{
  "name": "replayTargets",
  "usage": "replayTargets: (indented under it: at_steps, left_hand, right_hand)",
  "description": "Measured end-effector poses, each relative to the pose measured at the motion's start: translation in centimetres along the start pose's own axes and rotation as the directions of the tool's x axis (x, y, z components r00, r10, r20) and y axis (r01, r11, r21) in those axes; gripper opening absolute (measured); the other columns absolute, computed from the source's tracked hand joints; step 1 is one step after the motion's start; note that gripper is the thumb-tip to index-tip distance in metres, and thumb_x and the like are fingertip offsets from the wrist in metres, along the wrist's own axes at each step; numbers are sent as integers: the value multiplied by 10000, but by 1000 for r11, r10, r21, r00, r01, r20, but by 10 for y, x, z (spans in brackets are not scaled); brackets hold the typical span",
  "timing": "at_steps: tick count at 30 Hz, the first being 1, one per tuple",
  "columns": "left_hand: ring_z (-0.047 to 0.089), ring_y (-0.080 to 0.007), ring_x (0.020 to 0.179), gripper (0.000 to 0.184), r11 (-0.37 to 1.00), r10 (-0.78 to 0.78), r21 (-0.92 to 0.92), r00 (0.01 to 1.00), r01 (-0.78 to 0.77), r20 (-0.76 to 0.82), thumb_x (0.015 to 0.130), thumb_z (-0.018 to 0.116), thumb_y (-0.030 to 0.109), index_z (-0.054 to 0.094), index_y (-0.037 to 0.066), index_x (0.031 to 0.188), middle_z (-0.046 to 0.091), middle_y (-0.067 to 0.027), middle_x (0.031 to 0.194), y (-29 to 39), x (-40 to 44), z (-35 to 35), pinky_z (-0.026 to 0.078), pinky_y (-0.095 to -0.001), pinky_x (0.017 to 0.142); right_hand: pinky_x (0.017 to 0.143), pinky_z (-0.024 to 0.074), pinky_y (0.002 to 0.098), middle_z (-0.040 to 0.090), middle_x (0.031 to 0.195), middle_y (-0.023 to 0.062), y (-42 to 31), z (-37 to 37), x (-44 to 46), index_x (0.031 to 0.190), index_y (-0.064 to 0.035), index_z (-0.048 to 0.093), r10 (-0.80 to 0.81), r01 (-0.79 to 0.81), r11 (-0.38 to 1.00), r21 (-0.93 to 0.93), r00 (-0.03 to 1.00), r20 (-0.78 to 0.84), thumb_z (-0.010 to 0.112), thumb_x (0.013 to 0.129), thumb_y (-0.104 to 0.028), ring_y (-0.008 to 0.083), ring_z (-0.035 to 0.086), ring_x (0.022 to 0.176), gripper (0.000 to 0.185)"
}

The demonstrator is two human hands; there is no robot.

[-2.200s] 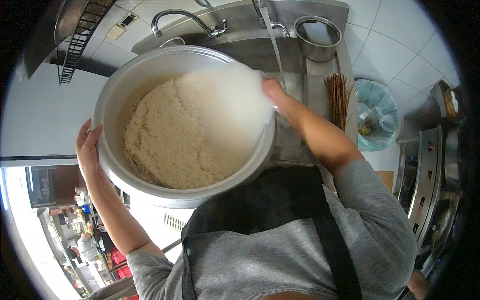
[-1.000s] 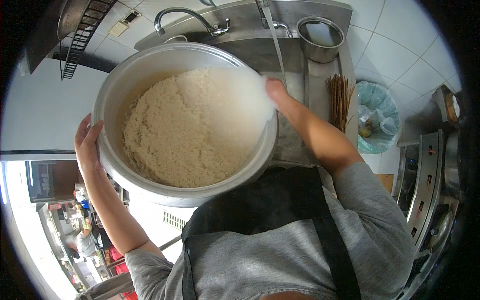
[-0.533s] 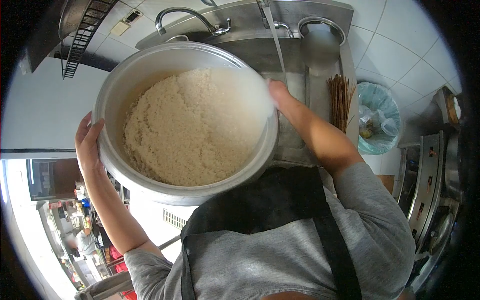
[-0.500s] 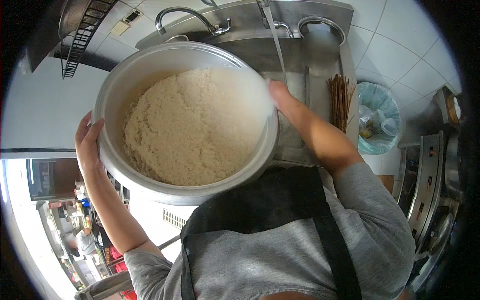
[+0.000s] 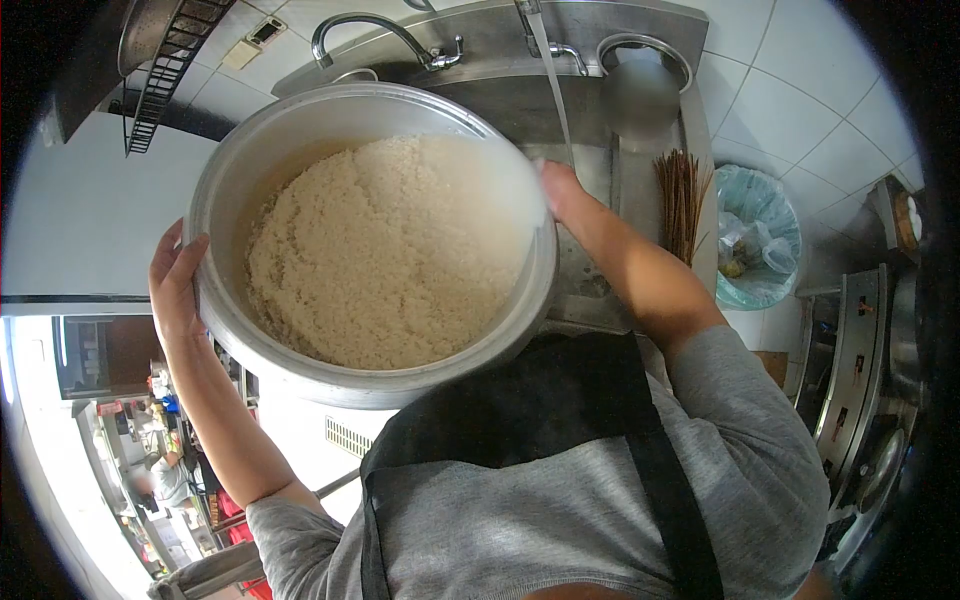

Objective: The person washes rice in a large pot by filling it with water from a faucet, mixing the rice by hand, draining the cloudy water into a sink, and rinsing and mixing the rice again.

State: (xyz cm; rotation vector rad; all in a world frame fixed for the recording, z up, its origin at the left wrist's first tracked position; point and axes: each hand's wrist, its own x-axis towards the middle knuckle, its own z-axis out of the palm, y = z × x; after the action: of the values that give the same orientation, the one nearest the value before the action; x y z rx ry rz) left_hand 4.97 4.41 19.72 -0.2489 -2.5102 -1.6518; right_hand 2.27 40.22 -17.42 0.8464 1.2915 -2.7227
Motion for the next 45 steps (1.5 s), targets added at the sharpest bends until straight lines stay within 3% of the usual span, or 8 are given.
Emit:
replayTargets:
  at_steps: [3, 9, 15, 18, 21, 24, 33, 45]
  left_hand:
    - [624, -224, 794, 482, 1000, -3, 19, 1000, 3, 4, 779, 609, 60, 419, -117, 1185, 612, -201, 930, -1, 1, -1, 509, -282, 707]
    - [621, -228, 812, 500, 999, 1, 42, 1000, 0, -28, 776, 606, 63, 411, -119, 1198, 602, -210, 951, 4, -2, 7, 499, -279, 722]
    - [624, -233, 815, 504, 999, 12, 42, 1000, -10, -25, 779, 612, 70, 407, -125, 1196, 601, -212, 949, 7, -1, 9, 505, -287, 721]
    - [625, -229, 810, 502, 1000, 1, 18, 1000, -1, 6, 777, 617, 66, 409, -126, 1191, 601, -213, 952, 8, -1, 10, 507, -287, 717]
    - [625, -227, 811, 498, 1000, 6, 31, 1000, -6, -8, 776, 617, 58, 410, -126, 1190, 602, -214, 948, 8, -1, 10, 507, -287, 717]
    - [625, -230, 812, 498, 999, 9, 38, 1000, -9, -4, 779, 615, 65, 410, -125, 1191, 602, -211, 948, 7, 0, 9, 506, -286, 725]
    - [621, -223, 806, 487, 997, 18, 73, 999, -16, -26, 781, 601, 63, 415, -118, 1194, 612, -199, 931, 15, -6, 18, 491, -284, 731]
    - [616, -221, 813, 475, 997, 16, 76, 1000, -18, 24, 783, 598, 83, 427, -112, 1181, 603, -208, 953, 15, -3, 16, 494, -286, 725]
  right_hand:
    - [700, 518, 456, 599, 917, 187, 4, -3, 9, 900, 45, 577, 52, -53, 998, -28, 998, -27, 386, 915, -163, 298, 617, 782, 283]
    - [765, 513, 458, 598, 936, 192, -1, 2, -3, 934, 57, 544, 100, -97, 976, 196, 995, -4, 371, 921, -164, 300, 615, 822, 281]
    - [740, 526, 459, 598, 923, 186, 1, -1, 0, 949, 71, 531, 85, -81, 980, 183, 996, -11, 381, 910, -147, 299, 622, 798, 267]
    - [706, 496, 440, 617, 907, 147, -1, -1, -2, 943, 31, 572, 164, -157, 964, 216, 986, -17, 478, 885, -215, 267, 609, 771, 270]
    - [719, 533, 451, 598, 887, 190, -4, 1, -8, 918, 76, 537, 122, -117, 973, 197, 992, -17, 425, 880, -128, 293, 625, 767, 236]
    - [707, 498, 448, 620, 902, 150, -1, -1, -2, 933, 23, 576, 171, -172, 959, 226, 985, 20, 477, 888, -214, 266, 610, 766, 261]
    - [712, 531, 442, 614, 840, 166, -3, 0, -6, 876, 36, 573, 138, -137, 971, 198, 990, 10, 428, 893, -142, 280, 623, 749, 230]
    - [795, 501, 417, 625, 954, 165, 2, -3, -5, 988, 25, 579, 203, -211, 965, 158, 977, 69, 351, 933, -214, 269, 617, 828, 335]
